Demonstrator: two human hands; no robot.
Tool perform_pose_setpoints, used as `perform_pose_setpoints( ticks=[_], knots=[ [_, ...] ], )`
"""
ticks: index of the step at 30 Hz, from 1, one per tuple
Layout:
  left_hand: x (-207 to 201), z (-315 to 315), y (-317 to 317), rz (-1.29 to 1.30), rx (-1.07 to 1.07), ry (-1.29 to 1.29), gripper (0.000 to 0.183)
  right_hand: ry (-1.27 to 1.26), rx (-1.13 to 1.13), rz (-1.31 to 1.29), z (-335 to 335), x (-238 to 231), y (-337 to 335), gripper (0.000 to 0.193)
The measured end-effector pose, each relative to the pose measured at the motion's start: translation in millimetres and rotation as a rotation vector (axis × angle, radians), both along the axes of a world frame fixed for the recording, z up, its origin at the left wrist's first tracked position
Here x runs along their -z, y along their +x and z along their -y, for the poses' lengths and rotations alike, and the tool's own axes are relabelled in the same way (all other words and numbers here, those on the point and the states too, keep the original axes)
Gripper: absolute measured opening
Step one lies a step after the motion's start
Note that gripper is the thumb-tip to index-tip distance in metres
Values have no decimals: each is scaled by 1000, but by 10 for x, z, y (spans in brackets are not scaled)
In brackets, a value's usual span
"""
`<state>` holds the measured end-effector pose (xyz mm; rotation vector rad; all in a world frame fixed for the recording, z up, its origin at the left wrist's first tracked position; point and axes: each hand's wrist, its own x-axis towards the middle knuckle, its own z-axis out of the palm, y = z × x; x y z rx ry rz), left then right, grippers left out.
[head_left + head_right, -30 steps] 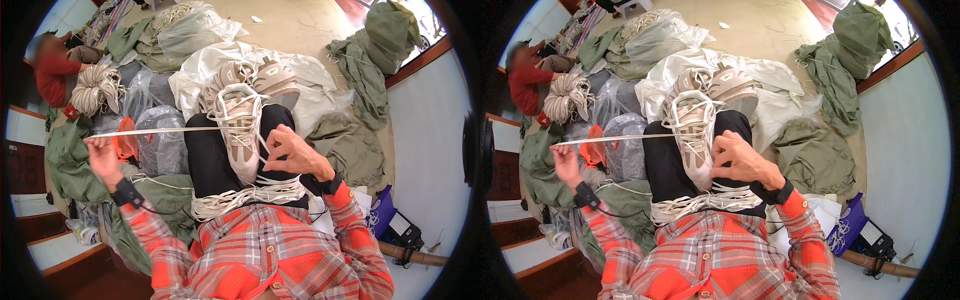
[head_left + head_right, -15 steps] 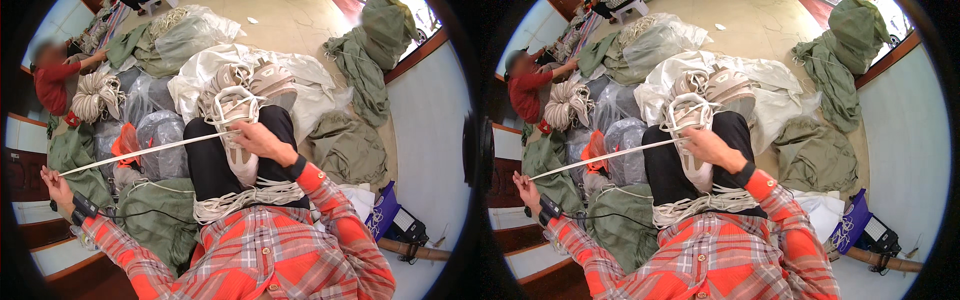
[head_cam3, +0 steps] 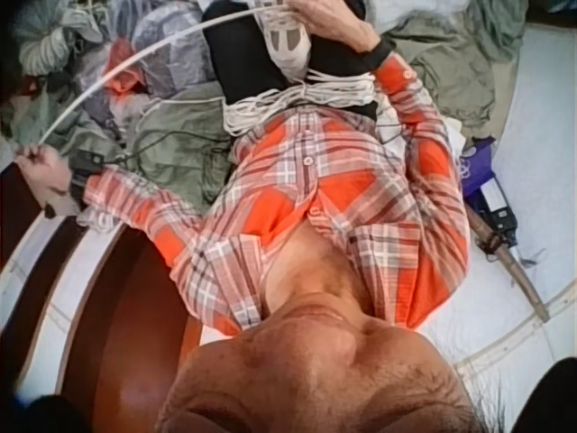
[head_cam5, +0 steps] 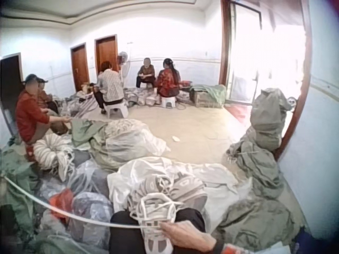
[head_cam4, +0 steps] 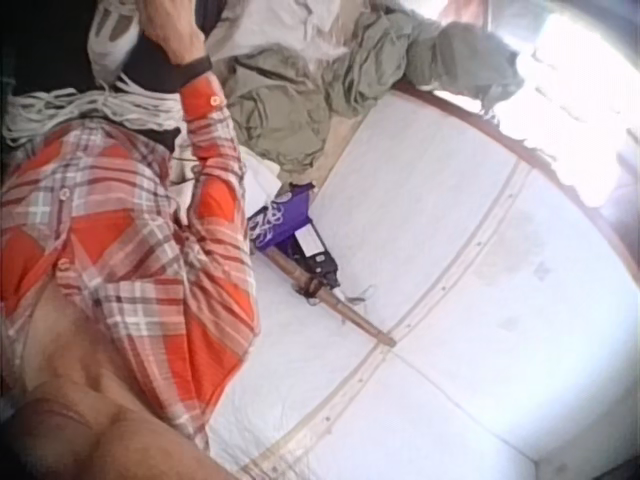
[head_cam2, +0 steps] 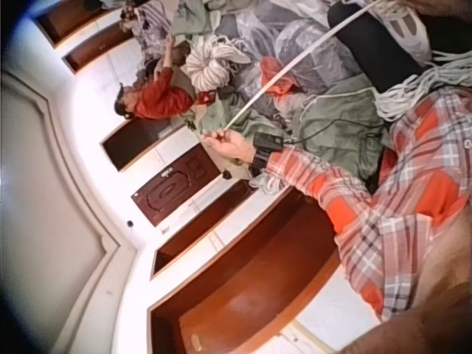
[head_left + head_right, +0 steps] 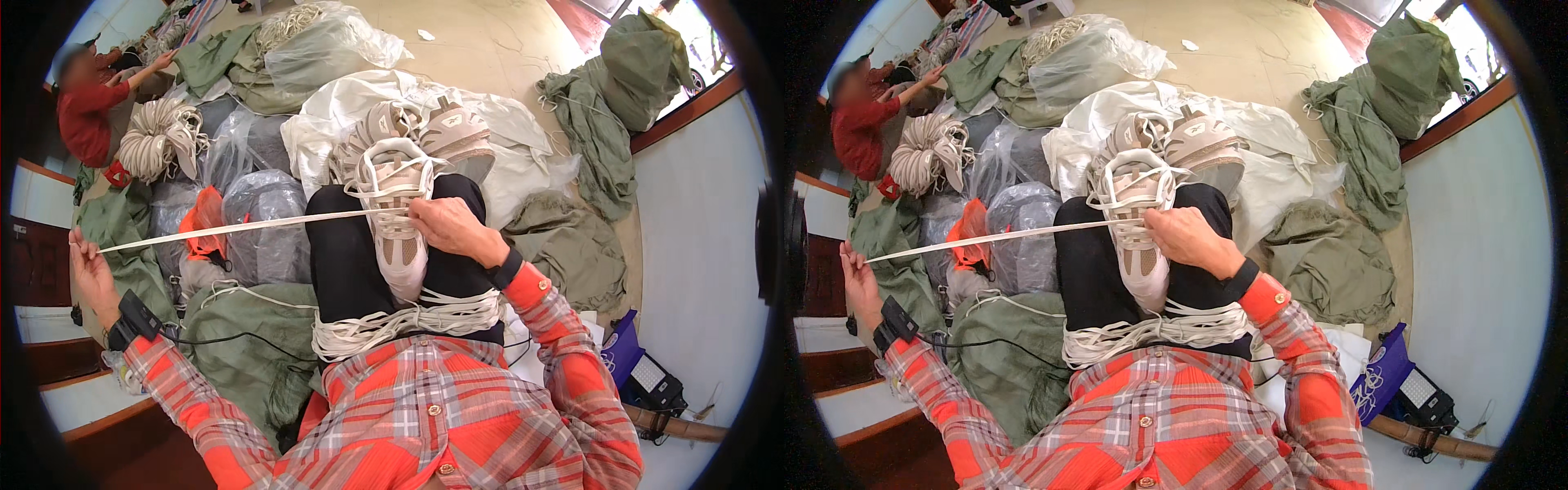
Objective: The recorder is lacing shoe uppers while sitting on the floor in a production area.
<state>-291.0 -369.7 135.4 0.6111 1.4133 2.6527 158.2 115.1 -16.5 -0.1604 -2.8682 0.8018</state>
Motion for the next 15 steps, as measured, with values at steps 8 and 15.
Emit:
perform_pose_setpoints(
  ticks=[8, 15],
  knots=[
    [28, 460, -428, -133, -128, -169, 44, -516, 260, -5, -60, -127, -43, 15],
    [-292, 529, -787, -41, 78, -200, 37, -282, 87, -222, 171, 57, -247, 13]
  ],
)
